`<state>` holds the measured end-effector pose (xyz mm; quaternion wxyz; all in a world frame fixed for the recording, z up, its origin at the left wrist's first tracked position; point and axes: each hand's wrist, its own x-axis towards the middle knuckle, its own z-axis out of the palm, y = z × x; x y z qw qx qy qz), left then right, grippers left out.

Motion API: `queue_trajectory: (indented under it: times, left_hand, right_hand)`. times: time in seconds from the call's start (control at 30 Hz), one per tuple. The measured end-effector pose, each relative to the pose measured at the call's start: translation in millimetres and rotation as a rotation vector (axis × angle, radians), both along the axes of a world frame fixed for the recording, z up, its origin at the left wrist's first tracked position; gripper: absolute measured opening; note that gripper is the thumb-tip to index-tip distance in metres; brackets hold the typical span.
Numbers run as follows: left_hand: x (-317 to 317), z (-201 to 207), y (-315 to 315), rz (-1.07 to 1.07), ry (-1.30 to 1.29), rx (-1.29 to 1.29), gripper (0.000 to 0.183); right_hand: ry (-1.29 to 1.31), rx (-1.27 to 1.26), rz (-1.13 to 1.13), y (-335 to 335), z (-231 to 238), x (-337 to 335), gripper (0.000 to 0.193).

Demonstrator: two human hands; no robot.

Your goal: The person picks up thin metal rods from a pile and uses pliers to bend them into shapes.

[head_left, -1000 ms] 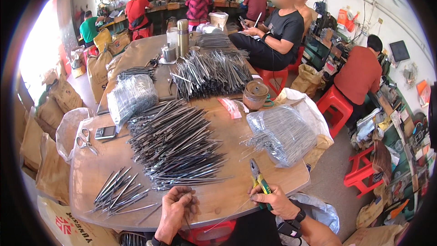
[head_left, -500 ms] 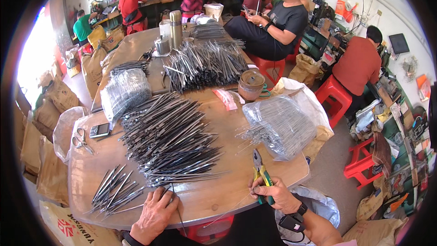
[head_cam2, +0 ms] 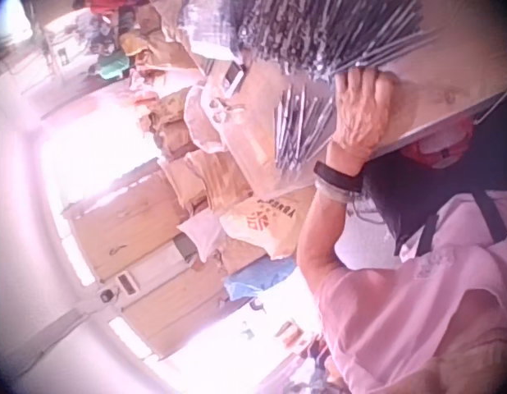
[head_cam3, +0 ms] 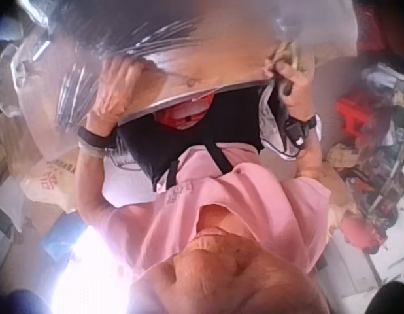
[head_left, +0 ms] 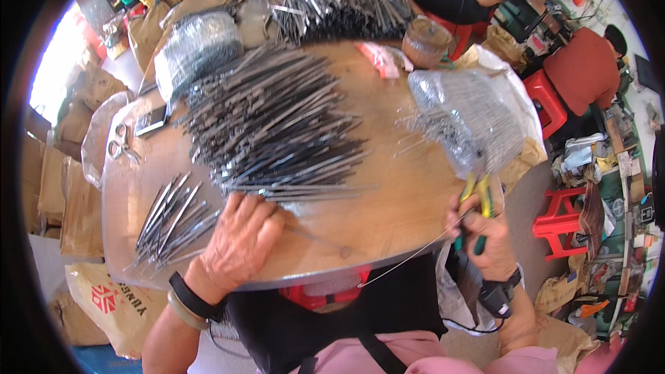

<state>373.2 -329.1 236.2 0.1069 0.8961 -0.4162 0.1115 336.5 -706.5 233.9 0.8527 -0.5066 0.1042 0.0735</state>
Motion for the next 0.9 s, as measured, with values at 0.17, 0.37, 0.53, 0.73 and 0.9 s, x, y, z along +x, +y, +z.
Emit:
queue_trajectory:
  times: [0.17,0.37,0.53,0.73,0.9]
  left_hand:
    - [-21,4,-23,0.362,0.395,-0.542,0.006]
    - [-20,13,-44,0.611,0.873,-1.112,0.006]
    - [-17,63,-45,0.706,0.982,-1.251,0.024]
    - [13,91,-43,0.217,0.769,-1.791,0.027]
    - [-29,13,-64,0.705,0.892,-1.735,0.019]
  right_hand:
    - [-0.033,-0.015,0.024,-9,11,-8,0.023]
    - [0.004,0.052,0.095,-2,-1,-17,0.020]
    - [-0.006,-0.073,0.202,4,-2,-20,0.021]
    - [0.022,0.013,0.122,10,-14,-20,0.018]
    - [0.022,-0.137,0.183,3,-17,-31,0.014]
